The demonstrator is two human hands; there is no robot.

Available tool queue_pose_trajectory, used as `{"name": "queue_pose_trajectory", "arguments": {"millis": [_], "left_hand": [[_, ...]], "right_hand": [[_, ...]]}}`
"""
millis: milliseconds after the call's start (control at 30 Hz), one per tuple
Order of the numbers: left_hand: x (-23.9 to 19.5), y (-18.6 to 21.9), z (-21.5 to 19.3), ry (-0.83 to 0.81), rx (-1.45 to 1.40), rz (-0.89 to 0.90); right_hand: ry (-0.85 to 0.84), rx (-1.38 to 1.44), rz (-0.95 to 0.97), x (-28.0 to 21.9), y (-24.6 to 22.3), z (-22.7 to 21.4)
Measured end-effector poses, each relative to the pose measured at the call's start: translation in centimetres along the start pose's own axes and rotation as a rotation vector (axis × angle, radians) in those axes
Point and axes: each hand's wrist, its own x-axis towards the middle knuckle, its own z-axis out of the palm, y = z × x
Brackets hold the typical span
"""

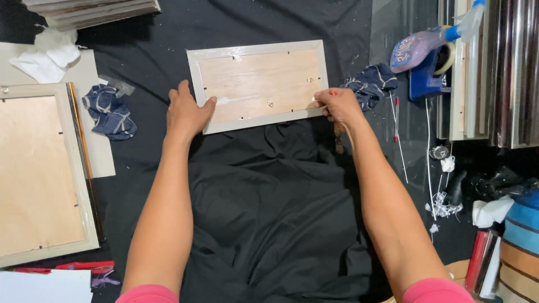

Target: The person wipes the back of a wooden picture frame with a cloth, then uses a small brush to clean the frame edges. The person continues wiping the frame surface and briefly inspects it before the clip ends.

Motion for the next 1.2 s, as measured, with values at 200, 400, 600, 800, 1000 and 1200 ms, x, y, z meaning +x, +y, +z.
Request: {"name": "queue_pose_trajectory", "arguments": {"millis": [200, 400, 600, 800, 1000, 1200], "left_hand": [[0.0, 0.1, 0.0, -0.006, -0.013, -0.009], [0.4, -0.3, 0.3, -0.028, 0.068, -0.042], [-0.7, 1.3, -0.3, -0.142, 0.159, -0.065], [-1.0, 1.5, 0.1, -0.13, 0.2, -0.052], [-0.8, 1.7, 0.4, -0.122, 0.194, -0.064], [-1.3, 2.1, -0.1, -0.118, 0.172, -0.068]], "right_hand": [[0.15, -0.48, -0.071, 7.5, 6.8, -3.5], [0.271, -0.824, 0.014, 4.8, 2.9, -5.7], [0.249, -0.458, -0.296, -1.9, -4.1, -3.7], [0.182, -0.607, -0.267, -3.0, -5.3, -3.2], [-0.169, -0.22, -0.199, -5.0, -5.6, -0.1], [0.066, -0.736, -0.275, 2.6, 0.5, -2.4]]}}
